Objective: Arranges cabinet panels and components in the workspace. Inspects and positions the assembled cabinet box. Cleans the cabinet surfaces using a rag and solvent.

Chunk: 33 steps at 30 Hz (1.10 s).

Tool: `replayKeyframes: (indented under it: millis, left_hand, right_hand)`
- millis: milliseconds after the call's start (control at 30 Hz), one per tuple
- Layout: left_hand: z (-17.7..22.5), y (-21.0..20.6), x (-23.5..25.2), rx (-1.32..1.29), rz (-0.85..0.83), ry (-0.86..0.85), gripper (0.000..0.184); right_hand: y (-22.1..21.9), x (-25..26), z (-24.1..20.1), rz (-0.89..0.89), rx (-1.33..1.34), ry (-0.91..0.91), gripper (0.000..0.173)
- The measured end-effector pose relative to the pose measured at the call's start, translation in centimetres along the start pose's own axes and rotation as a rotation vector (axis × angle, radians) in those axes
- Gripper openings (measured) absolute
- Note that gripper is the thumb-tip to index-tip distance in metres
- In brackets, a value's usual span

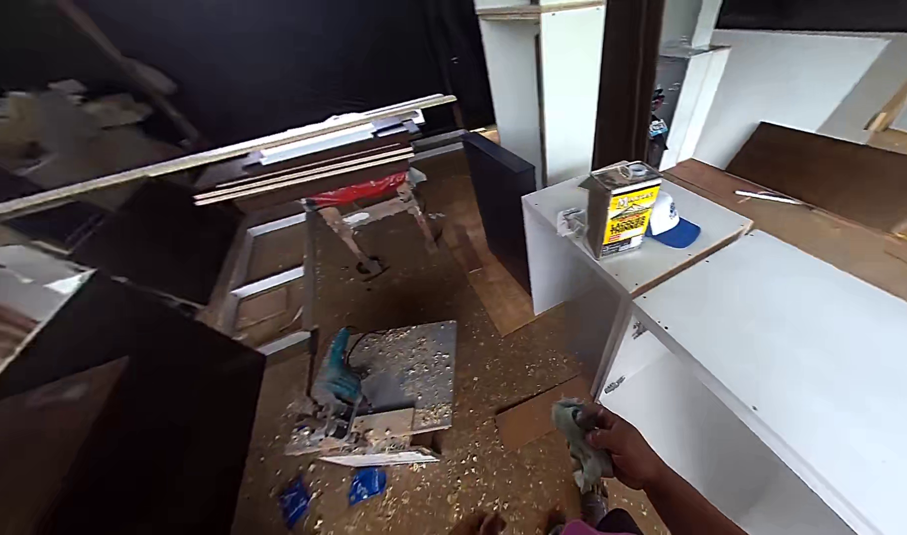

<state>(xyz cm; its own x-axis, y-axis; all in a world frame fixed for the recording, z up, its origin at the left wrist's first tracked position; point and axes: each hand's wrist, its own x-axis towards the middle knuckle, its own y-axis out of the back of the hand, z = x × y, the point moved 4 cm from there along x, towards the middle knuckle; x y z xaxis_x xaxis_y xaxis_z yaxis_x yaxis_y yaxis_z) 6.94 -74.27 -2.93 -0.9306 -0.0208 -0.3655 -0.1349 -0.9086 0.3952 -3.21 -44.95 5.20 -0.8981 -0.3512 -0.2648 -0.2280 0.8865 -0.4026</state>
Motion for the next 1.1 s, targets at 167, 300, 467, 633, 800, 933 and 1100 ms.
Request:
replayKeyframes:
  millis: [167,300,467,633,800,933,1100]
  left_hand:
    - [6.8,-2.6,2.7,-0.240,-0.002,-0.108,0.020]
    - [10.0,-3.9,7.0,-0.292,-0.059,-0.087,0.010]
    - [14.3,-8.0,14.8,-0.317,-0.122,-0.126,0.017]
    - [21.4,-13.3,21.7,-0.225,-0.308,-0.306,0.032]
    - [27.2,-16.7,25.6,-0.343,-0.441,-0.338,0.030]
    - [30.7,-17.2,26.9,-0.513,-0.559,-0.249,0.100]
    - [31.8,-15.6,29.9,-0.699,-0.486,-0.234,0.068]
  right_hand:
    - [-3.7,3.6,-2.7,-0.203,0.012,0.029,0.037]
    - [-0.7,5.7,-5.8,-0.187,0.007,0.046,0.042]
    - [8.5,8.0,-12.1,-0.064,0.101,0.184,0.040]
    - [16.4,9.2,-15.8,0.018,0.163,0.216,0.032]
    - [18.5,10.8,-15.7,0.019,0.248,0.253,0.030]
    - [16.9,13.3,-16.2,-0.022,0.246,0.391,0.032]
    - [14.2,17.8,-16.5,-0.114,0.060,0.421,0.044]
